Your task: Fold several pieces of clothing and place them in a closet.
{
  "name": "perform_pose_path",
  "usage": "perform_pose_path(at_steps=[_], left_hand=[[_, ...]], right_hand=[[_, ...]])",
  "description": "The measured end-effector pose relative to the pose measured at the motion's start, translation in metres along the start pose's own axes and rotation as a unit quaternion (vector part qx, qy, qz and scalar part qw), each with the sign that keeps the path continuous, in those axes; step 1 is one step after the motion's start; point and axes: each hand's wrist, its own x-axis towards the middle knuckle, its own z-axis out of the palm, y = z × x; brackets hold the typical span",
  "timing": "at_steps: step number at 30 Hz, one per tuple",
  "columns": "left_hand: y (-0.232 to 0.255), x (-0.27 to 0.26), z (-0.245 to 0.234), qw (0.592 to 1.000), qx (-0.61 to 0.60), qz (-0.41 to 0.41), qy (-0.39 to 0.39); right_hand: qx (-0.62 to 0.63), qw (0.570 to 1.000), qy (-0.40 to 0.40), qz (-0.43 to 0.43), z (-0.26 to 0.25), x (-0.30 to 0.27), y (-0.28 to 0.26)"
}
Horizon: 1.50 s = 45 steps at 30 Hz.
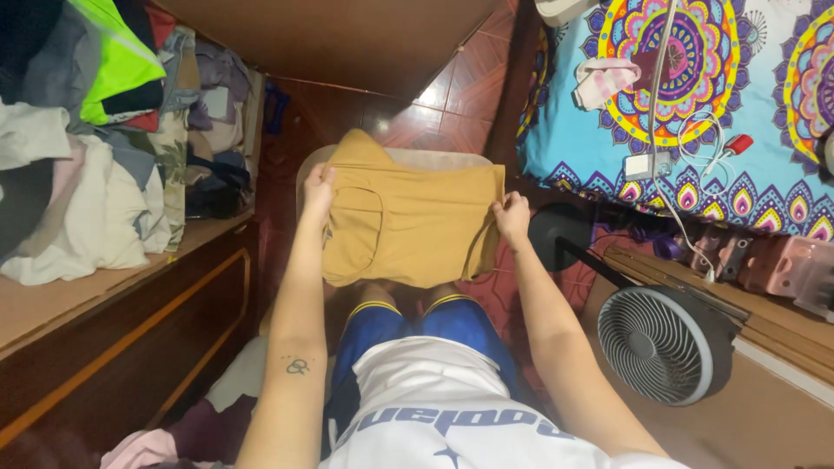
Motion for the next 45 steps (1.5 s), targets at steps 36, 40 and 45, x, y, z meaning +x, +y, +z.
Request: perform_pose_path(at_steps=[36, 40, 45], left_hand=[[0.057, -0.107, -0.024, 0.958, -0.037, -0.025, -0.282], [0.134, -0.136, -0.009, 0.957, 0.129, 0.001, -0.259], [0.088, -0.11, 0.006, 0.957, 0.215, 0.162, -0.107]], right_hand=[[0.308, 0.815, -0.349, -0.346, -0.002, 0.015, -0.283], [0.168, 0.865, -0.199, -0.429, -0.036, -0.016, -0.302], [0.107, 0.836, -0.167, -0.512, -0.048, -0.064, -0.307]])
